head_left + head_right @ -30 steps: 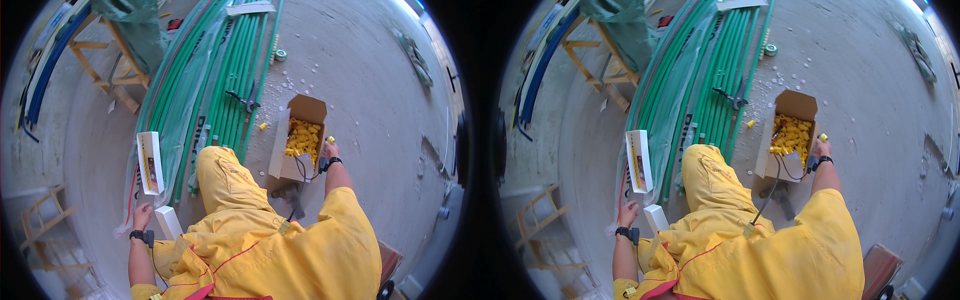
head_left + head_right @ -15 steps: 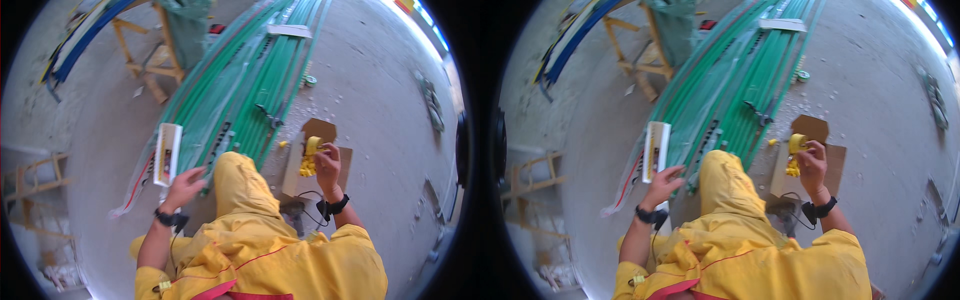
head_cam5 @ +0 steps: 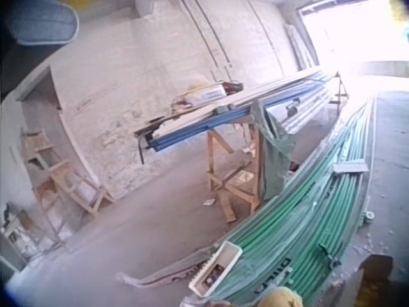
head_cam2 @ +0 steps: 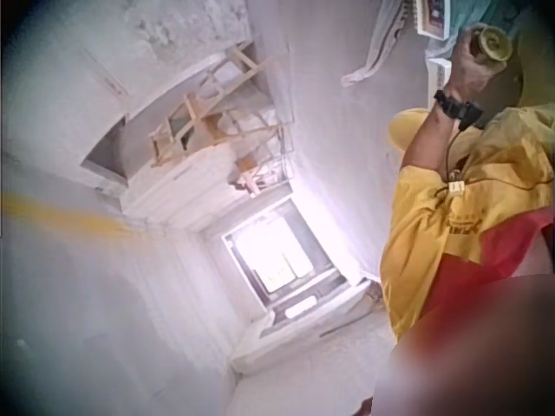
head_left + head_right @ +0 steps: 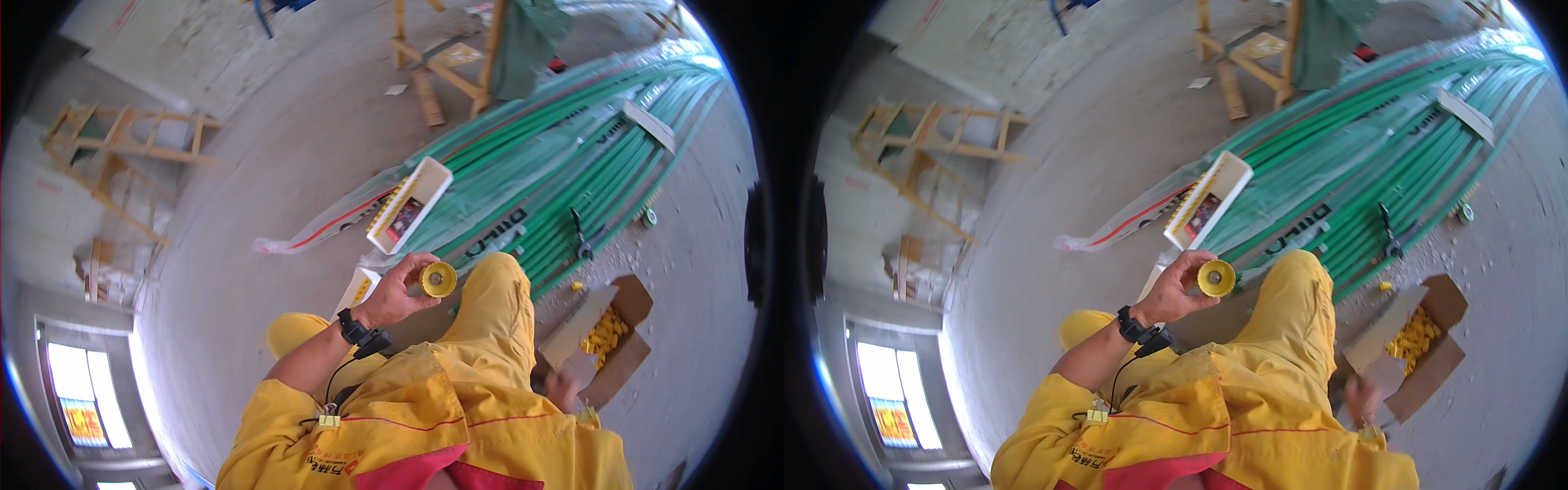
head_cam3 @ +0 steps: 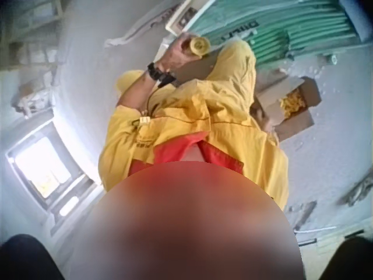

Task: Use a power drill with a hole saw attachment to drill holes into a white plastic housing box.

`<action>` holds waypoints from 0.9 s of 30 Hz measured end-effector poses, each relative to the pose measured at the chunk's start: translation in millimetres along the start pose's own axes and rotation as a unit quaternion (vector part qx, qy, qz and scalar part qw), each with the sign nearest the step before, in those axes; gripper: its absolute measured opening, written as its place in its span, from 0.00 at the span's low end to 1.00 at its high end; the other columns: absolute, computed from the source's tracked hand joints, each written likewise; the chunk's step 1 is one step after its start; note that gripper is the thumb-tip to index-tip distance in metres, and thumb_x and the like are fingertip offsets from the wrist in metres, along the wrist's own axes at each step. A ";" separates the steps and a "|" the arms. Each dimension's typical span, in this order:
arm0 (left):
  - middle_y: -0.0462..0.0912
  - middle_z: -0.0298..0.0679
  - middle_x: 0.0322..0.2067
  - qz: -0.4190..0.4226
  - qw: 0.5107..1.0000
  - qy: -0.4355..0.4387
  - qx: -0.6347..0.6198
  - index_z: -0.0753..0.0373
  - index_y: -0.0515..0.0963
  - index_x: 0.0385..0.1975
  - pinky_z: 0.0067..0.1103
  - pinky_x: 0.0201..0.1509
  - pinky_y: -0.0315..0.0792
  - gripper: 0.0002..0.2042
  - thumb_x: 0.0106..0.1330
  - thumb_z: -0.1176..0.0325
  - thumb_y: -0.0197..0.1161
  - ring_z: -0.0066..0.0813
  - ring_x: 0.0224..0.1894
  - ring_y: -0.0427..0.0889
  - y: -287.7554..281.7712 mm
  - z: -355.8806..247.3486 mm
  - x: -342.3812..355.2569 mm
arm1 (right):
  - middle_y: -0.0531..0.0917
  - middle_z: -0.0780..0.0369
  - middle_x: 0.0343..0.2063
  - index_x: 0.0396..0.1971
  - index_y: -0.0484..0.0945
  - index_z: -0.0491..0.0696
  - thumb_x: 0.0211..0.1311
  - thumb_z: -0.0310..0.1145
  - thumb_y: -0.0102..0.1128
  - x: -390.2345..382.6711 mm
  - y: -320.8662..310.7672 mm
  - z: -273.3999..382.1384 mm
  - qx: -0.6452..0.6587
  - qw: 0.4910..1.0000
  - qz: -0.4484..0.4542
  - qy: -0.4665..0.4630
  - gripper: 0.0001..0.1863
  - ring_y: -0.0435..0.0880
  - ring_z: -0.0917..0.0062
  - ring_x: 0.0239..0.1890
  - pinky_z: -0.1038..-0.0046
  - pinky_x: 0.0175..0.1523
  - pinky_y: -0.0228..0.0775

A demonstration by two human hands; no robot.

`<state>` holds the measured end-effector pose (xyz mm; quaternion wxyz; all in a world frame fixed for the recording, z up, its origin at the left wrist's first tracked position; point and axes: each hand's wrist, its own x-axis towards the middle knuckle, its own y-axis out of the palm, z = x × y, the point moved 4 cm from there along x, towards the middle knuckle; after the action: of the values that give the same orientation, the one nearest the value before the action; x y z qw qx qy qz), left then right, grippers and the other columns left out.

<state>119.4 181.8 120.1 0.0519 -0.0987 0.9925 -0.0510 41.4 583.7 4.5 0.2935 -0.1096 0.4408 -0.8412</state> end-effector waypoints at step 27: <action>0.78 0.36 0.43 -0.264 0.872 -0.055 -0.410 0.62 0.71 0.50 0.24 0.51 0.76 0.14 0.64 0.74 0.59 0.30 0.47 0.79 -84.1 73.5 -72.7 | 0.78 0.60 0.45 0.48 0.72 0.44 0.53 0.28 0.59 67.4 -53.1 -27.2 0.431 0.865 0.123 0.224 0.20 0.79 0.72 0.44 0.70 0.51 0.70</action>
<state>214.7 107.7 63.5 0.0457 -0.3719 0.8570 0.3538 -45.8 585.7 26.3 0.3063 0.2742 0.0978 -0.9063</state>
